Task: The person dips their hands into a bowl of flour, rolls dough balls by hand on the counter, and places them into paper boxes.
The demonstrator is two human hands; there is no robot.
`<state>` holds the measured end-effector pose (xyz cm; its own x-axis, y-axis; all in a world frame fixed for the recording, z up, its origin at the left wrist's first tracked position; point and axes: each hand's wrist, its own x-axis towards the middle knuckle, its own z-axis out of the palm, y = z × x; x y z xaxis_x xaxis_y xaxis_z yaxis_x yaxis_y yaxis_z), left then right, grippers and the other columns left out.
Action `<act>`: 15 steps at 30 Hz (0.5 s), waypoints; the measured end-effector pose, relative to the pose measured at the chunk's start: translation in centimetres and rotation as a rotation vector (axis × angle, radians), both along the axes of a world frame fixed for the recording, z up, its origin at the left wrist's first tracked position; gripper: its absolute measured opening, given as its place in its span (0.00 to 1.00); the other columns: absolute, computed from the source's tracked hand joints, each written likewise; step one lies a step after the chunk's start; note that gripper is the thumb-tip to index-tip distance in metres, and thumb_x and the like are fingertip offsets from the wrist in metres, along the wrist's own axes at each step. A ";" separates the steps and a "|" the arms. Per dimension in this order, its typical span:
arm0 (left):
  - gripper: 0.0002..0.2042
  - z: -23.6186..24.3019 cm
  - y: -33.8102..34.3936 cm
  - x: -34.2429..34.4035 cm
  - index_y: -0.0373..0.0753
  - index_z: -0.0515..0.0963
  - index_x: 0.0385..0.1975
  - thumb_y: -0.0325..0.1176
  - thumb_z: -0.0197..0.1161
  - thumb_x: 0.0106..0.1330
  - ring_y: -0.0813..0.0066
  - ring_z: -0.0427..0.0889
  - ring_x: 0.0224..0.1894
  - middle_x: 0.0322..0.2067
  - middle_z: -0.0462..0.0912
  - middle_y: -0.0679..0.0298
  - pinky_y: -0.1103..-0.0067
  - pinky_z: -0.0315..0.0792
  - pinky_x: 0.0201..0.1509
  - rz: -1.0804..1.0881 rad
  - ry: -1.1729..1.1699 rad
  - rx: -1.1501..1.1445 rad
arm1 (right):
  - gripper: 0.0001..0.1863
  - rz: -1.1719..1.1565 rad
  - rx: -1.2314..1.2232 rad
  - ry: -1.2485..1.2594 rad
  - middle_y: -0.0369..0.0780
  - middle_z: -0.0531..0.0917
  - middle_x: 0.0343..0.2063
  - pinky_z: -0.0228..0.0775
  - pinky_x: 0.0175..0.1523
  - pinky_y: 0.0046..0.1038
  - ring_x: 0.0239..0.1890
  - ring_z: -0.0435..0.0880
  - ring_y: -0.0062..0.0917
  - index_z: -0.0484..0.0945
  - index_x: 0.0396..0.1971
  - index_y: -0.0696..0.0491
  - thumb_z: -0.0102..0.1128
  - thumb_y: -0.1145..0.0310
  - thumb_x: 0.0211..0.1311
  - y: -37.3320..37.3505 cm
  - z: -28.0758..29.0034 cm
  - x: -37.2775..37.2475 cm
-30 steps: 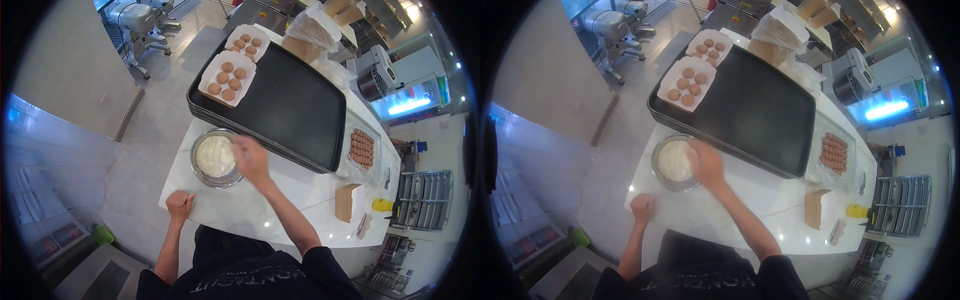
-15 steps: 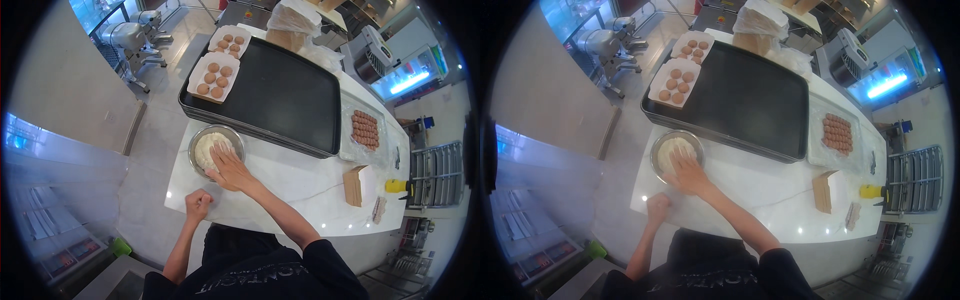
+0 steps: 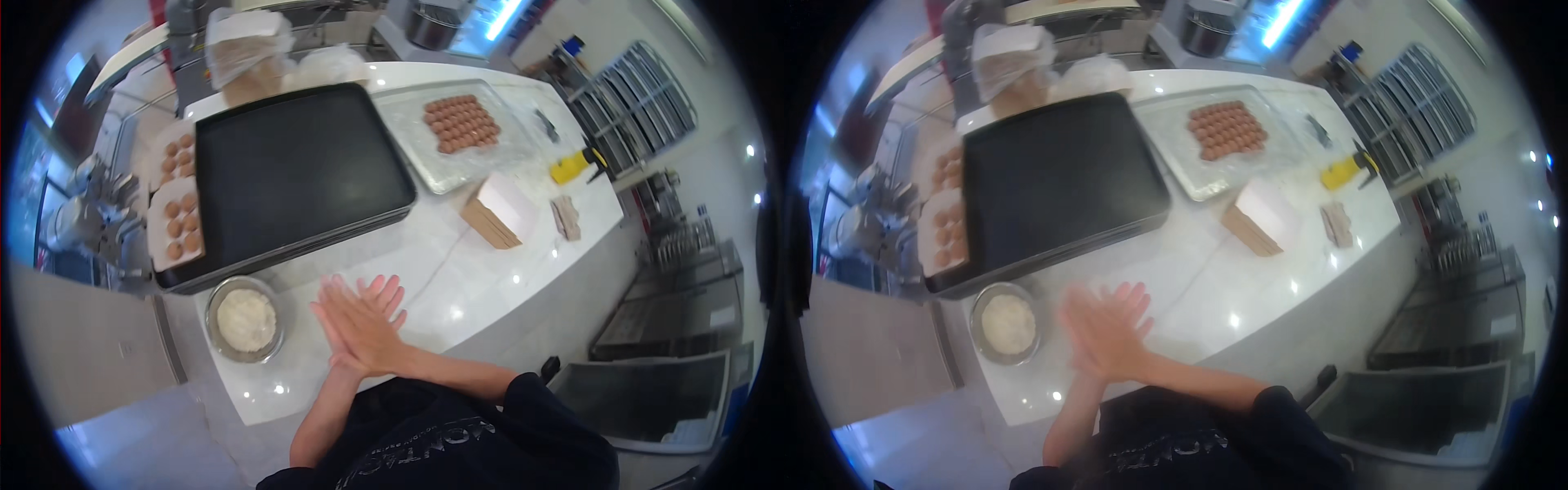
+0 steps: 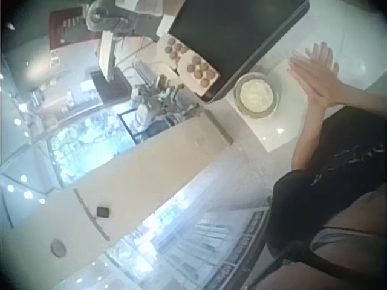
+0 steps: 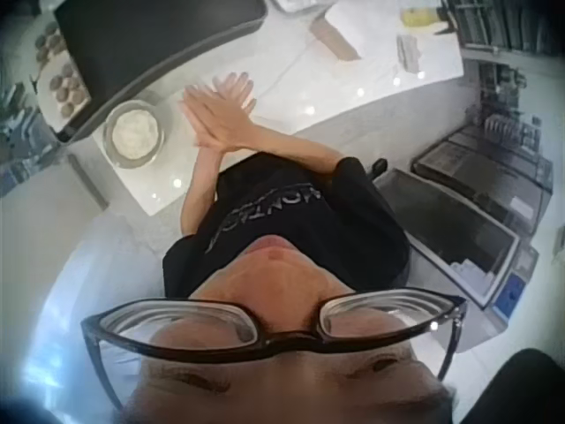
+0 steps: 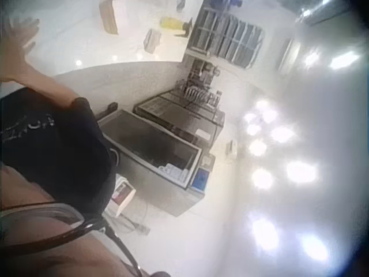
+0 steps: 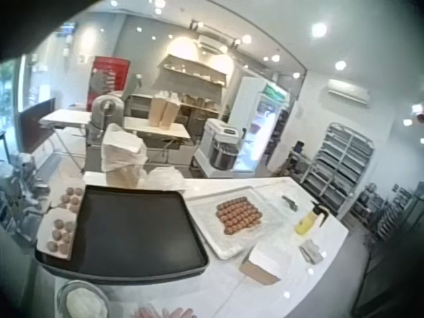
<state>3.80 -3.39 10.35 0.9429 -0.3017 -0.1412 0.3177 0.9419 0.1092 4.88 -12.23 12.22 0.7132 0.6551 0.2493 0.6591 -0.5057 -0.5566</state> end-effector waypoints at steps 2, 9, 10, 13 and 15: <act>0.48 0.6 0.1 1.0 0.35 0.46 0.74 0.72 0.33 0.68 0.57 0.48 0.76 0.74 0.50 0.52 0.60 0.46 0.75 -0.082 -0.193 -0.011 | 0.44 -0.005 0.075 0.038 0.53 0.55 0.72 0.36 0.74 0.55 0.75 0.49 0.52 0.57 0.70 0.62 0.47 0.42 0.66 -1.3 1.0 0.3; 0.47 3.1 -7.0 3.1 0.34 0.47 0.74 0.71 0.37 0.69 0.54 0.54 0.74 0.73 0.52 0.51 0.59 0.51 0.74 -0.052 -0.036 0.277 | 0.37 -0.142 -0.169 -0.041 0.50 0.62 0.69 0.43 0.73 0.54 0.72 0.56 0.49 0.63 0.68 0.53 0.52 0.46 0.65 -12.7 -1.2 8.7; 0.43 3.4 -8.2 3.2 0.34 0.50 0.73 0.66 0.42 0.71 0.55 0.60 0.71 0.71 0.57 0.50 0.61 0.57 0.70 -0.077 -0.035 0.497 | 0.34 -0.228 -0.093 -0.036 0.50 0.67 0.67 0.48 0.72 0.52 0.70 0.62 0.48 0.66 0.66 0.52 0.55 0.48 0.65 -14.4 -1.5 10.6; 0.33 4.4 -11.5 5.6 0.34 0.59 0.69 0.52 0.51 0.73 0.61 0.73 0.62 0.62 0.70 0.51 0.67 0.68 0.62 -0.007 -0.089 0.945 | 0.29 -0.216 0.052 -0.042 0.47 0.78 0.56 0.62 0.66 0.45 0.59 0.75 0.44 0.74 0.59 0.52 0.64 0.54 0.61 -21.9 -0.9 16.7; 0.12 4.1 -14.2 8.8 0.33 0.77 0.50 0.27 0.60 0.68 0.74 0.82 0.42 0.40 0.84 0.58 0.77 0.75 0.48 0.210 -0.090 1.183 | 0.22 -0.275 0.050 -0.093 0.43 0.85 0.45 0.70 0.56 0.39 0.49 0.81 0.40 0.80 0.52 0.51 0.68 0.61 0.58 -27.1 1.6 21.3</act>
<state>12.56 -17.58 14.43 0.9788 0.1305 -0.1576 0.1168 0.2760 0.9540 26.20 -39.29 13.78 0.8348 0.4256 0.3492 0.5505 -0.6462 -0.5286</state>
